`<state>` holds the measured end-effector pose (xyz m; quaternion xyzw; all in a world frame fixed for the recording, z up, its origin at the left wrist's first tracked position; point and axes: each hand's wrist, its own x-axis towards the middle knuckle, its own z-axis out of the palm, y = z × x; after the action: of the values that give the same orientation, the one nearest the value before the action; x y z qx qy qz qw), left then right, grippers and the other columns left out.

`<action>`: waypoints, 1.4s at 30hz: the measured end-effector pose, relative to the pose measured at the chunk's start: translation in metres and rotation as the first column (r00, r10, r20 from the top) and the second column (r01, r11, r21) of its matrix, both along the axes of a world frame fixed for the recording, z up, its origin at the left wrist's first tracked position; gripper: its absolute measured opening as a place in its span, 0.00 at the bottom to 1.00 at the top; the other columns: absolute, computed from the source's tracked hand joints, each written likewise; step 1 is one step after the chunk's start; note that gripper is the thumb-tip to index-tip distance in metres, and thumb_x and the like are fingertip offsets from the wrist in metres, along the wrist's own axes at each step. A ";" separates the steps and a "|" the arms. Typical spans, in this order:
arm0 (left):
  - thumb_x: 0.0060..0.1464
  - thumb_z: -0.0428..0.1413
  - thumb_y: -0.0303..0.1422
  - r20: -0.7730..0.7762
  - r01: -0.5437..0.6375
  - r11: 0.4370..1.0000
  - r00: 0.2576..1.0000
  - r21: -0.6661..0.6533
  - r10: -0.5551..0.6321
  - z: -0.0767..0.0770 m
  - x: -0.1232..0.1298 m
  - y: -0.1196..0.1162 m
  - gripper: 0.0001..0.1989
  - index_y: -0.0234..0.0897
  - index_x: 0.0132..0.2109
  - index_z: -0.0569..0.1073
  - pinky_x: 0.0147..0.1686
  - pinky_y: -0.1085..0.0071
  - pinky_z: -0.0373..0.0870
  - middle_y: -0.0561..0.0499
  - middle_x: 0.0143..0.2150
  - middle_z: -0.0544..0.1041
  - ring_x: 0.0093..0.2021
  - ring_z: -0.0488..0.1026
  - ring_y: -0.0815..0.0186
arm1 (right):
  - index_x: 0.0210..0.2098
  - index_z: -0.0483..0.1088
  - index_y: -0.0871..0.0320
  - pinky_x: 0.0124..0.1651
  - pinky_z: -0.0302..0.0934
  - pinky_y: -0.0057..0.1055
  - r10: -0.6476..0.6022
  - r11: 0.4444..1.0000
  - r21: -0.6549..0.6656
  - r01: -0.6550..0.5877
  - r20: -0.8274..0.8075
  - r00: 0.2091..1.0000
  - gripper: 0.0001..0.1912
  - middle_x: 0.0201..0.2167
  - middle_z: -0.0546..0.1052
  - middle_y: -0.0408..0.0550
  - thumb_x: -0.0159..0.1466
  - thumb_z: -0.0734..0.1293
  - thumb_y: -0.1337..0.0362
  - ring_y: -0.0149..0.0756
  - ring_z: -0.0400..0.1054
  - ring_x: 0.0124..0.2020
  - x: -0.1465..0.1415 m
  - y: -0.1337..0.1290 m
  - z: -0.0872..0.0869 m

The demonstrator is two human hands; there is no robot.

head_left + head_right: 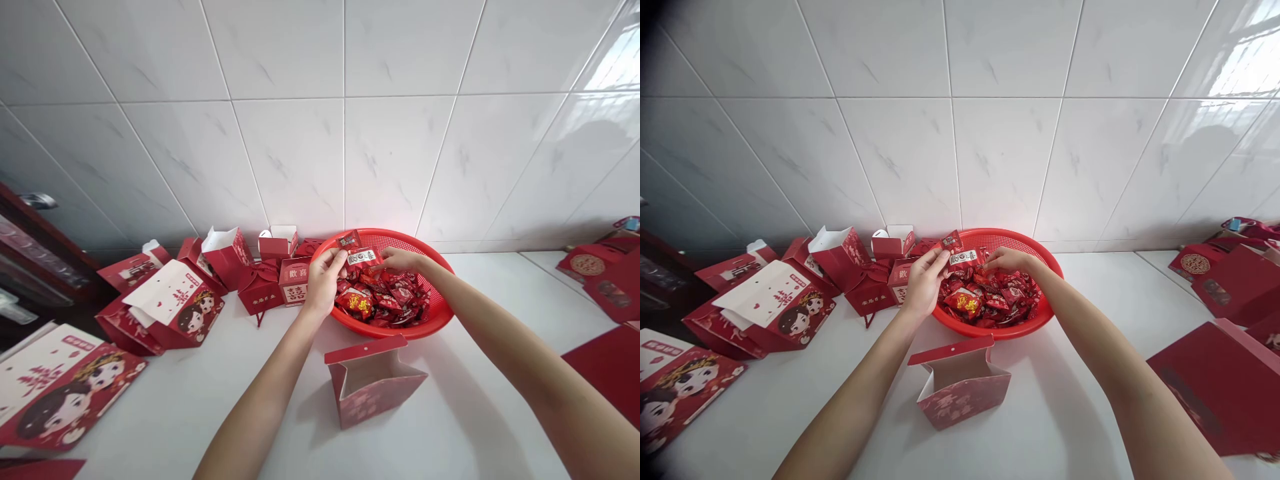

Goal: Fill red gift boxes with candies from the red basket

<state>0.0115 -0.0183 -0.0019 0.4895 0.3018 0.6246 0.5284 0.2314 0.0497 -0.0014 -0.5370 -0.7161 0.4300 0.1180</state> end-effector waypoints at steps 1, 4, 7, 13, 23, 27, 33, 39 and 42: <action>0.46 0.69 0.42 0.001 -0.001 1.000 1.000 0.004 0.001 0.000 0.000 0.000 0.15 0.37 0.27 0.75 0.26 0.75 0.60 0.57 0.24 0.67 0.25 0.63 0.74 | 0.32 0.78 0.61 0.20 0.44 0.27 0.002 1.000 -0.008 -0.002 -0.019 1.000 0.17 0.28 0.80 0.48 0.60 0.72 0.51 0.22 0.49 0.17 0.000 0.000 0.000; 0.47 0.69 0.42 0.007 -0.001 1.000 1.000 0.010 0.001 -0.001 0.000 0.001 0.14 0.37 0.28 0.76 0.26 0.76 0.60 0.57 0.25 0.68 0.25 0.63 0.74 | 0.29 0.78 0.60 0.20 0.42 0.28 -0.002 1.000 -0.020 0.001 -0.048 0.999 0.19 0.26 0.79 0.48 0.57 0.73 0.48 0.23 0.49 0.17 0.001 -0.001 0.001; 0.47 0.69 0.42 0.008 -0.002 1.000 1.000 0.003 0.002 -0.001 0.001 0.001 0.14 0.37 0.28 0.76 0.26 0.76 0.60 0.56 0.25 0.68 0.25 0.63 0.74 | 0.26 0.77 0.60 0.22 0.42 0.29 -0.026 1.000 -0.008 0.026 -0.044 0.999 0.17 0.20 0.73 0.43 0.56 0.75 0.51 0.24 0.49 0.18 0.002 -0.002 0.002; 0.45 0.70 0.42 0.035 0.002 1.000 0.999 -0.011 -0.002 0.001 0.002 0.000 0.15 0.36 0.28 0.76 0.25 0.76 0.60 0.56 0.26 0.69 0.25 0.63 0.74 | 0.23 0.74 0.59 0.23 0.42 0.29 -0.080 0.996 0.044 0.081 -0.026 0.996 0.12 0.16 0.68 0.39 0.52 0.77 0.58 0.25 0.49 0.19 0.005 -0.005 0.005; 0.46 0.70 0.41 0.033 -0.005 1.000 0.999 -0.006 0.005 0.000 0.001 0.000 0.13 0.37 0.30 0.79 0.24 0.76 0.59 0.56 0.25 0.68 0.24 0.63 0.74 | 0.27 0.74 0.58 0.23 0.46 0.29 -0.050 0.999 0.012 0.052 -0.084 0.995 0.22 0.19 0.70 0.40 0.53 0.74 0.45 0.25 0.52 0.19 0.008 -0.008 0.005; 0.46 0.70 0.41 0.031 -0.002 1.000 1.000 -0.002 0.002 0.000 0.001 0.000 0.13 0.37 0.29 0.78 0.24 0.76 0.59 0.56 0.24 0.67 0.24 0.62 0.74 | 0.29 0.76 0.58 0.26 0.53 0.29 -0.039 0.999 0.014 0.041 -0.088 0.995 0.26 0.21 0.70 0.40 0.52 0.73 0.39 0.28 0.59 0.22 0.010 -0.007 0.003; 0.46 0.70 0.41 0.025 -0.001 1.000 1.000 0.007 0.001 0.000 0.000 0.001 0.13 0.38 0.29 0.78 0.25 0.76 0.59 0.57 0.24 0.67 0.24 0.63 0.74 | 0.27 0.78 0.58 0.31 0.60 0.30 -0.024 0.999 0.035 0.025 -0.020 1.000 0.16 0.25 0.77 0.44 0.49 0.78 0.52 0.33 0.67 0.28 0.010 -0.005 0.004; 0.47 0.69 0.41 0.018 -0.019 1.000 1.000 0.009 0.019 -0.001 0.001 0.001 0.14 0.37 0.28 0.76 0.25 0.75 0.59 0.56 0.25 0.67 0.25 0.62 0.74 | 0.32 0.78 0.60 0.36 0.66 0.30 -0.141 0.981 0.155 0.117 0.152 0.978 0.09 0.29 0.78 0.44 0.60 0.75 0.60 0.36 0.73 0.33 0.015 0.000 -0.002; 0.46 0.70 0.42 0.035 -0.023 1.000 0.999 0.009 0.023 -0.001 0.000 0.001 0.14 0.38 0.29 0.77 0.25 0.76 0.59 0.57 0.24 0.67 0.25 0.62 0.74 | 0.48 0.76 0.61 0.45 0.73 0.38 -0.216 0.965 0.204 0.166 0.254 0.943 0.14 0.46 0.79 0.49 0.69 0.71 0.57 0.41 0.75 0.43 0.018 0.002 -0.005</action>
<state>0.0118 -0.0171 -0.0032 0.4776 0.2950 0.6405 0.5240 0.2492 0.0516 -0.0064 -0.6456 -0.7057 0.2717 0.1070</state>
